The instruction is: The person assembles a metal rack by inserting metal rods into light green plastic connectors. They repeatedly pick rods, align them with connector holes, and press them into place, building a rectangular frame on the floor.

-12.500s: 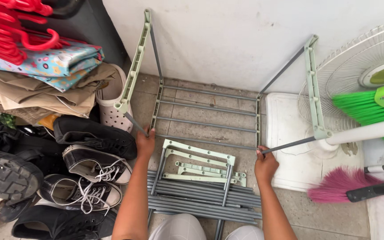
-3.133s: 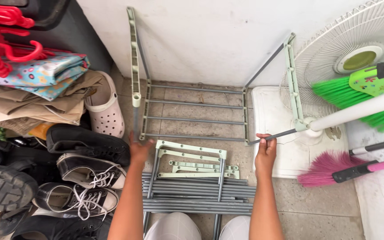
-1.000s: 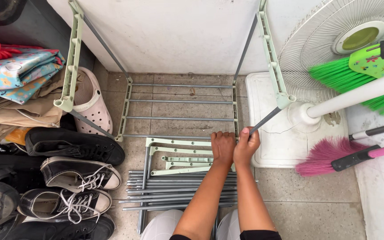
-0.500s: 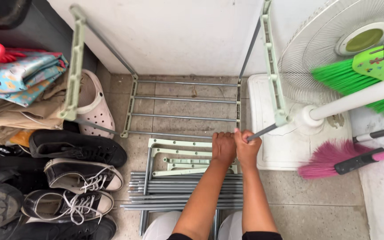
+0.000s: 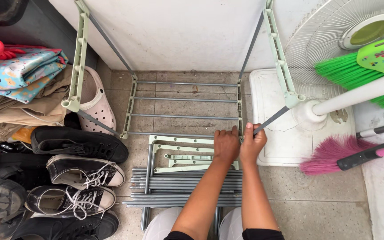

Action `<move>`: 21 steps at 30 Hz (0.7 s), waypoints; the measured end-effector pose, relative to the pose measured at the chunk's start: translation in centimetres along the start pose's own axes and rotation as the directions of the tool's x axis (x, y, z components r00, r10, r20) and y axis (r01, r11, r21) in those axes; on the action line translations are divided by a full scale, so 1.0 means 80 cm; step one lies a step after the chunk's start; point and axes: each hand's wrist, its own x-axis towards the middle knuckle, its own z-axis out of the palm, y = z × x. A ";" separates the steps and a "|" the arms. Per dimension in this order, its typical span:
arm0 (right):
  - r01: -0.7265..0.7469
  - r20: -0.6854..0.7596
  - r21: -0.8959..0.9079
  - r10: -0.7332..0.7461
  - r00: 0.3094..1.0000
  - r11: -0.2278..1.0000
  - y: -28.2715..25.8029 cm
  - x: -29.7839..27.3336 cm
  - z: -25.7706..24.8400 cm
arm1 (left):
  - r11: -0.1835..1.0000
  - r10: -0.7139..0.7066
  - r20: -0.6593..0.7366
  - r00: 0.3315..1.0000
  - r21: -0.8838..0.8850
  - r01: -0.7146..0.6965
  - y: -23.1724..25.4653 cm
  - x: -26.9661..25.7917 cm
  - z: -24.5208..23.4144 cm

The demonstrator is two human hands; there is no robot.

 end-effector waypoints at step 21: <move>-0.217 0.384 0.002 0.199 0.901 0.976 0.027 0.017 -0.019 | 0.999 0.007 0.073 0.997 -0.050 -0.004 -0.017 -0.001 -0.001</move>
